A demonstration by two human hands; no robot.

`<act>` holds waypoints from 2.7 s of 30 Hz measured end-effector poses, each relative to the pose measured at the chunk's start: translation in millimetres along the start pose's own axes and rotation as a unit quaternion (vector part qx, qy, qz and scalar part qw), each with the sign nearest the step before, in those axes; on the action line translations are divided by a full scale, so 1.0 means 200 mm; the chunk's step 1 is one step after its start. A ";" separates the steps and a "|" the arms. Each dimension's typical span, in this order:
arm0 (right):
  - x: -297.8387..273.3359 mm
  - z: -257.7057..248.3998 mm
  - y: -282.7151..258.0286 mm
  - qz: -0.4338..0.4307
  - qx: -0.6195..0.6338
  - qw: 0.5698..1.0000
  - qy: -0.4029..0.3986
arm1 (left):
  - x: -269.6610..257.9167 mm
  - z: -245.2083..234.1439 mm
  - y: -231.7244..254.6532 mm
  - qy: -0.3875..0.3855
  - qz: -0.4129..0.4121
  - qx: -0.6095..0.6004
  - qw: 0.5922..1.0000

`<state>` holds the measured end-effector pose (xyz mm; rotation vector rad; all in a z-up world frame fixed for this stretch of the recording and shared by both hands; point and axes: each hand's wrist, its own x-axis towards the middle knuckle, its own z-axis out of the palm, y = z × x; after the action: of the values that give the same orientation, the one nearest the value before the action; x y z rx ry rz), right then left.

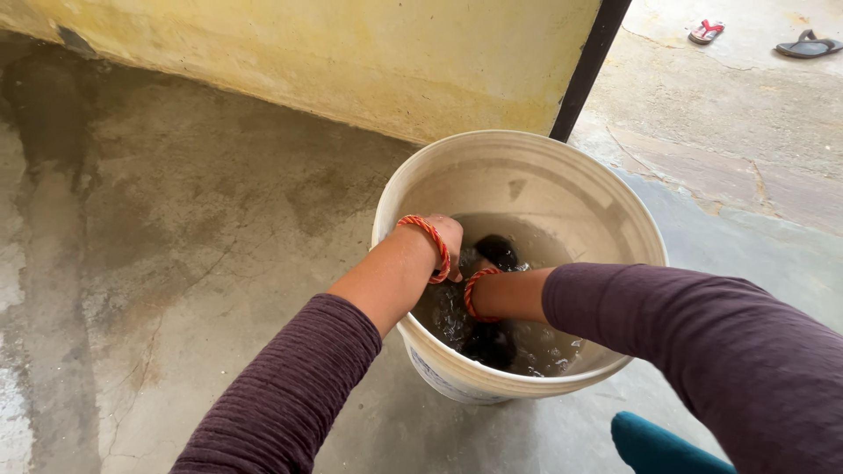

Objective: The person wipes a concrete floor by hand with a black cloth, then rinses and wrings the cloth in a white bucket of water.

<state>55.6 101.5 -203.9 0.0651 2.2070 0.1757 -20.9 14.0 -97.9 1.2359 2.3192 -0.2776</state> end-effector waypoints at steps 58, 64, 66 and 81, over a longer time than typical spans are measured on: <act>-0.87 -0.46 0.56 -0.108 0.810 0.499 0.289 | -0.18 -0.14 -0.04 0.147 0.207 -0.322 0.912; -1.06 -0.68 0.71 -0.137 0.859 0.424 0.253 | -0.23 -0.08 0.08 0.200 0.282 -0.471 0.812; -1.11 -0.75 0.72 -0.188 0.867 0.350 0.302 | -0.22 -0.07 0.07 0.199 0.292 -0.458 0.816; -0.93 -0.43 0.89 -0.090 0.234 0.788 0.562 | -0.13 -0.09 -0.09 0.206 -0.059 -0.349 0.912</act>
<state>95.3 248.0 21.2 0.0183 3.3831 -0.6201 -28.5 -7.8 -70.6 0.8327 2.4808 0.7897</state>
